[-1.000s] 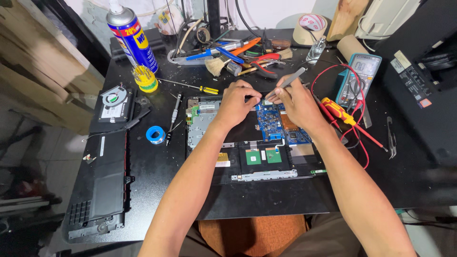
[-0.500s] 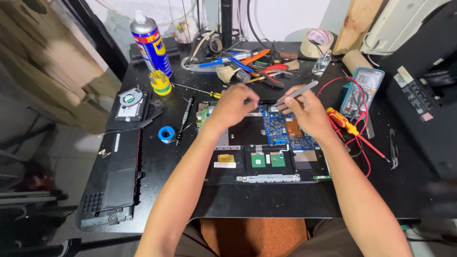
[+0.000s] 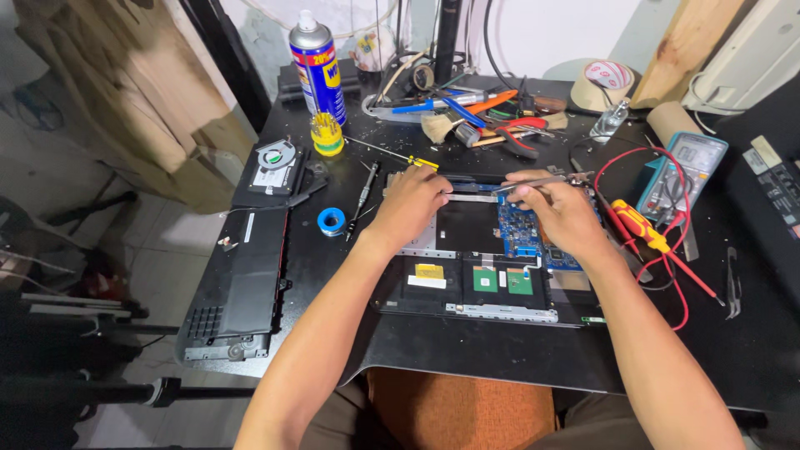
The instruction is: The person uses multimeter probes and a small tool to test and manipulate components on an open laptop motherboard, checking connections and handling small wires.
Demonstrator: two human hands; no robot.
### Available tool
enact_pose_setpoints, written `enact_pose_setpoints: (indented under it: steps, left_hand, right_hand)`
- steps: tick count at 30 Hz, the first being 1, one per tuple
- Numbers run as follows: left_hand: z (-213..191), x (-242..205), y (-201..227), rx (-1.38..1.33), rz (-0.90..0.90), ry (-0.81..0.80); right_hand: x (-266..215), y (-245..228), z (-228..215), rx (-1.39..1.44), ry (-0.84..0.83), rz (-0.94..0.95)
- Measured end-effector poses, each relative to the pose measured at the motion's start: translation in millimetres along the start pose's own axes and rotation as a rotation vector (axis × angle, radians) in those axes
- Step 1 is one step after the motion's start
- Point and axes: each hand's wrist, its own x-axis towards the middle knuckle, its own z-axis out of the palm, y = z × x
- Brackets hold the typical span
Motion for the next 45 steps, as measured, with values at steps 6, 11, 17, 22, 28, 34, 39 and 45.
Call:
enact_pose_setpoints:
  steps: [6, 11, 17, 22, 28, 34, 39, 45]
  left_hand:
    - [3, -1, -7, -0.086, -0.015, -0.038]
    - [-2, 0, -8, -0.264, -0.106, 0.023]
    - [-7, 6, -1, -0.362, -0.202, 0.109]
    - [-8, 6, 0, -0.384, -0.243, 0.118]
    - [-4, 4, -4, -0.402, -0.223, 0.163]
    - [-2, 3, -4, -0.359, -0.220, 0.173]
    - [-4, 4, -2, -0.368, -0.246, 0.129]
    - [-6, 4, 2, -0.399, -0.274, 0.103]
  right_hand:
    - [-1, -2, 4, 0.071, 0.126, 0.026]
    - [3, 1, -2, 0.241, 0.310, 0.103]
    - [4, 2, 2, 0.132, 0.307, 0.251]
    - [5, 6, 5, 0.091, 0.293, 0.261]
    - [12, 10, 6, 0.021, 0.231, 0.246]
    - [20, 7, 0, -0.027, 0.131, 0.279]
    - [27, 6, -3, 0.034, 0.093, 0.440]
    - [26, 4, -3, 0.084, 0.078, 0.410]
